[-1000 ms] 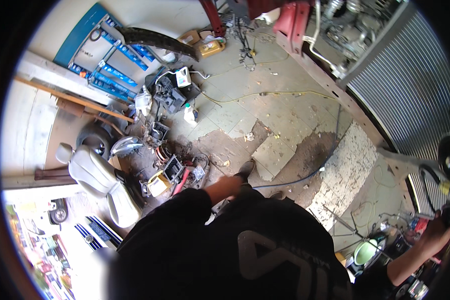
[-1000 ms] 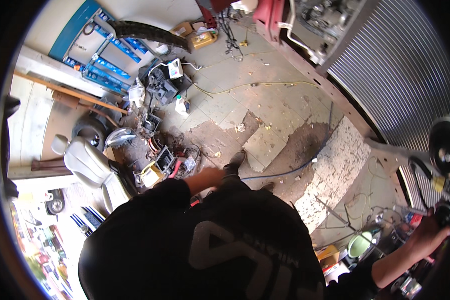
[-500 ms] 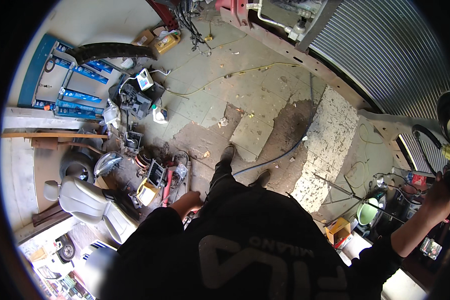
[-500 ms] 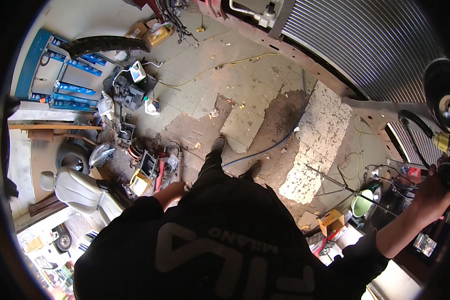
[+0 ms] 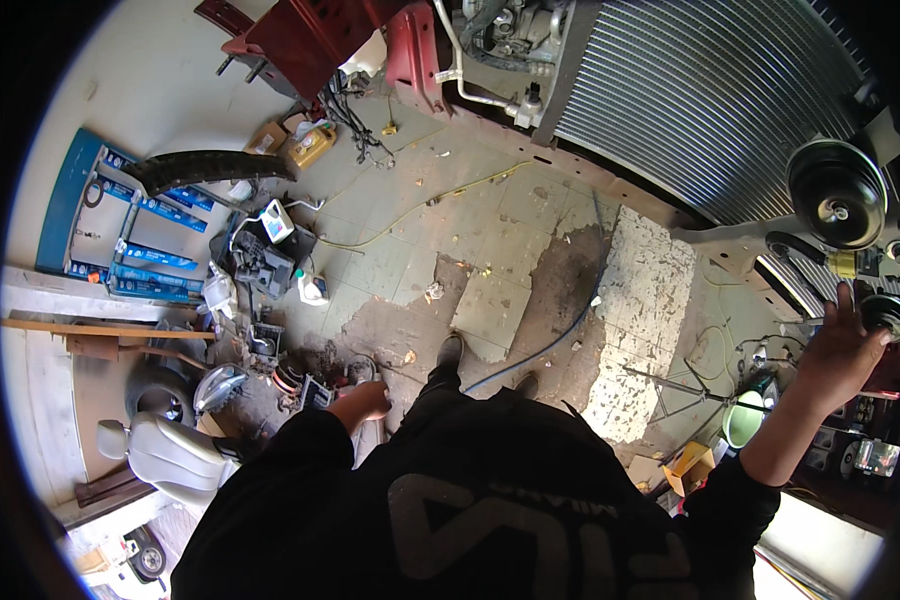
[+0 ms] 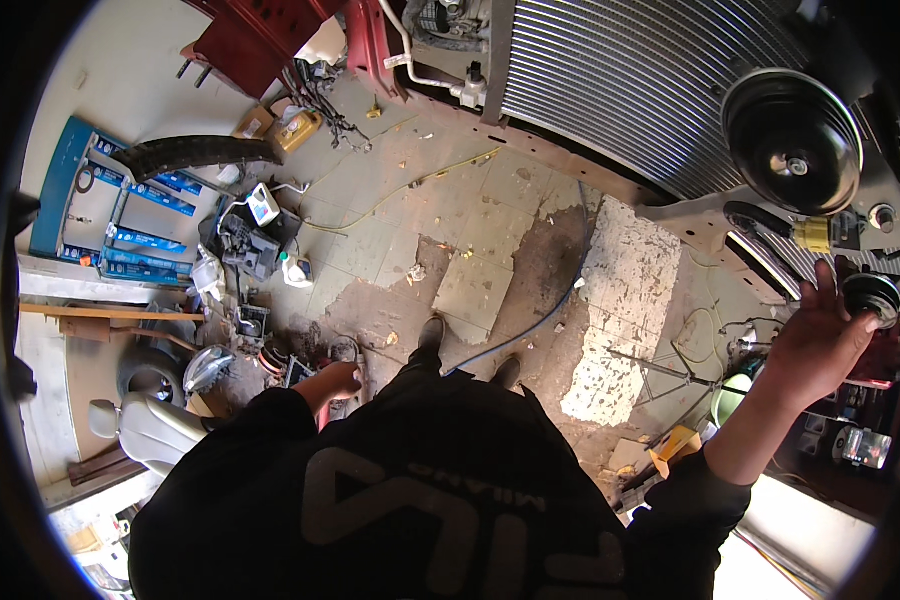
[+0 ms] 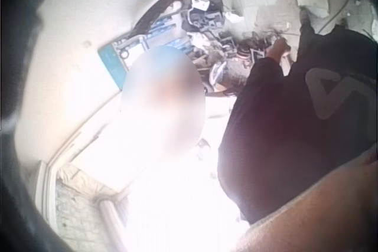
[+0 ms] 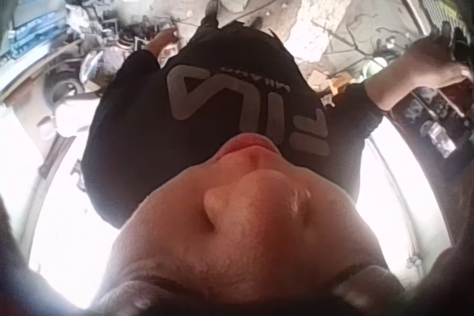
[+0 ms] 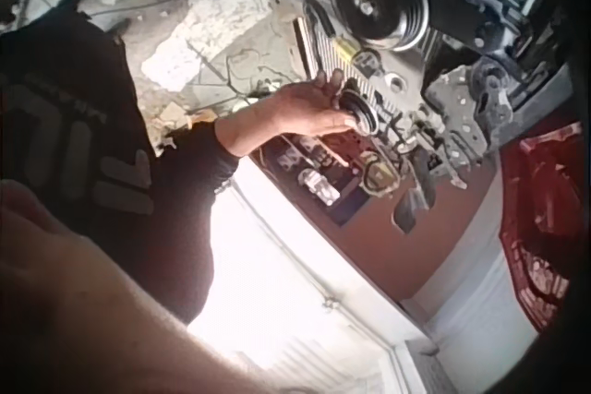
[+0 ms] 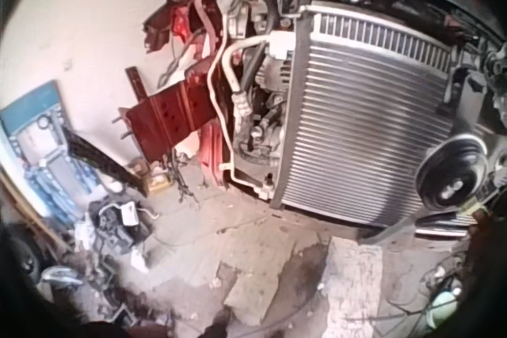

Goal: The person walks through a garage and approaches a red car with its hood open. They handle a small circular car part and a black tool, then manipulate several wires and hoses near the radiator and engine bay. The person continues to adjust and connect components within the engine compartment.

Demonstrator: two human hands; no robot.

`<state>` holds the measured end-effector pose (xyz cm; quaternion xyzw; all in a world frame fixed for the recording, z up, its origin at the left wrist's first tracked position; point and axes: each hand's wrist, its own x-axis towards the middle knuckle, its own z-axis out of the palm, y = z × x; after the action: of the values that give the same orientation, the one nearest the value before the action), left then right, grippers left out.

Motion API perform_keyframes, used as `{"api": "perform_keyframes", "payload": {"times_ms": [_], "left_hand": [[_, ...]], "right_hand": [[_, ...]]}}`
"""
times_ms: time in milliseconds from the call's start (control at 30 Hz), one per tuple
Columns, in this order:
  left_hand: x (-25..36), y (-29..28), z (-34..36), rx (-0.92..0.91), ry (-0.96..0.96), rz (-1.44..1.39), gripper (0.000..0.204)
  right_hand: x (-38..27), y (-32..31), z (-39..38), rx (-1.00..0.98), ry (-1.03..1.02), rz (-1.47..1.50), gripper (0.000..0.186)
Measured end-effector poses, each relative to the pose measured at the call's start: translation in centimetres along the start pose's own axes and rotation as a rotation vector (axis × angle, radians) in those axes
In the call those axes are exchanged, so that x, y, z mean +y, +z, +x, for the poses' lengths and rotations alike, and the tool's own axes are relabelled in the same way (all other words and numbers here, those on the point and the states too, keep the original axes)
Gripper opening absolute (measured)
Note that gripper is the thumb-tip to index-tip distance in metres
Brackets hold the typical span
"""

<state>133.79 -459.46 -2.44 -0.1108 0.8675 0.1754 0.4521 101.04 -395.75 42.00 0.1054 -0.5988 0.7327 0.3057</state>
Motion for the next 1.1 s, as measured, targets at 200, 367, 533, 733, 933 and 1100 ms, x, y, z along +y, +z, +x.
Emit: {"api": "perform_keyframes", "payload": {"times_ms": [200, 367, 533, 733, 933, 1100], "left_hand": [[-1.3, -2.2, 1.3, 0.003, 0.031, 0.033, 0.045], [-0.5, -3.9, 3.1, -0.027, 0.074, 0.021, 0.051], [-0.5, -4.5, 5.0, -0.03, 0.114, 0.097, 0.052], [-0.1, -8.1, 8.0, -0.179, 0.161, 0.197, 0.041], [3.3, -11.5, 11.1, 0.017, 0.196, 0.116, 0.054], [4.8, -12.0, 12.2, 0.212, 0.21, -0.15, 0.052]], "right_hand": [[-1.5, 6.2, -3.6, 0.262, -0.042, -0.425, 0.061], [-1.7, 6.4, -4.3, 0.333, -0.03, -0.36, 0.058], [-1.4, 5.3, -5.7, 0.349, -0.03, -0.32, 0.06], [-1.6, 4.6, -6.7, 0.392, 0.046, -0.226, 0.07], [-0.7, 3.0, -9.4, 0.512, 0.185, -0.171, 0.056], [6.6, 0.1, -17.3, 0.322, 0.53, -0.305, 0.041]]}}
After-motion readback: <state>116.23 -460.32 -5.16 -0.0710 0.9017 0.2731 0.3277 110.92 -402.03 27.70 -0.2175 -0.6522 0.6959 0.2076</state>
